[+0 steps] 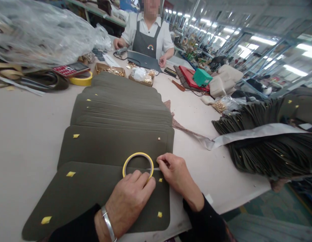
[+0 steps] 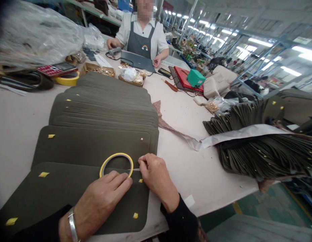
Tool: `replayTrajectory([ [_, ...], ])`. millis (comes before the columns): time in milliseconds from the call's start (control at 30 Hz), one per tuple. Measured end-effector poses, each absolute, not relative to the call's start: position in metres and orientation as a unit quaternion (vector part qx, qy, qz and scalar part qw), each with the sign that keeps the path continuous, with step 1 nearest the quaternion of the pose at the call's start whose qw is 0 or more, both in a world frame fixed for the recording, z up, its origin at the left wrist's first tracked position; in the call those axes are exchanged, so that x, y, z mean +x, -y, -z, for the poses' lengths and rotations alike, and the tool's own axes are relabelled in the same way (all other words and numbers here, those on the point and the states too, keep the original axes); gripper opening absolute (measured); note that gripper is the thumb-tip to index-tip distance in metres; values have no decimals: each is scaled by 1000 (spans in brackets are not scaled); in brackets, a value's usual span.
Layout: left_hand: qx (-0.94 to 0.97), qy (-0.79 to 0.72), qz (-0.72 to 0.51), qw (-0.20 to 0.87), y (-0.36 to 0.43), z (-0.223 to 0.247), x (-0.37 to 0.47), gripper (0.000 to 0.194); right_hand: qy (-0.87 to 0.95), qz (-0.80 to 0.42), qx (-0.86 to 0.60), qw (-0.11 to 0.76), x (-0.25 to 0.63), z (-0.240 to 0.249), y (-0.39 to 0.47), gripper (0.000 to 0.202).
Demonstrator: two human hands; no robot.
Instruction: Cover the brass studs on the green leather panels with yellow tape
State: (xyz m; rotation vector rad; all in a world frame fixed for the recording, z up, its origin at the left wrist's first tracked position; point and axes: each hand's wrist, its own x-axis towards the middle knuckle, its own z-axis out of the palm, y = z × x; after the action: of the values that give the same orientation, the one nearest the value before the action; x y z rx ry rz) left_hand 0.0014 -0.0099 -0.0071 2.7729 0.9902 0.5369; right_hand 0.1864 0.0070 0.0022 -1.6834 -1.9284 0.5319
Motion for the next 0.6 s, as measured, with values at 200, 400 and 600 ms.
replayTrajectory([
  [200, 914, -333, -216, 87, 8, 11, -1, 15, 725, -146, -641, 204, 183, 3, -10, 13],
  [400, 912, -331, -219, 104, 7, 18, -4, 22, 733, -111, -619, 259, 200, -2, 0, 15],
  [600, 910, -333, -224, 101, 7, 17, -3, 24, 873, -7, -478, 96, 198, -11, 2, 23],
])
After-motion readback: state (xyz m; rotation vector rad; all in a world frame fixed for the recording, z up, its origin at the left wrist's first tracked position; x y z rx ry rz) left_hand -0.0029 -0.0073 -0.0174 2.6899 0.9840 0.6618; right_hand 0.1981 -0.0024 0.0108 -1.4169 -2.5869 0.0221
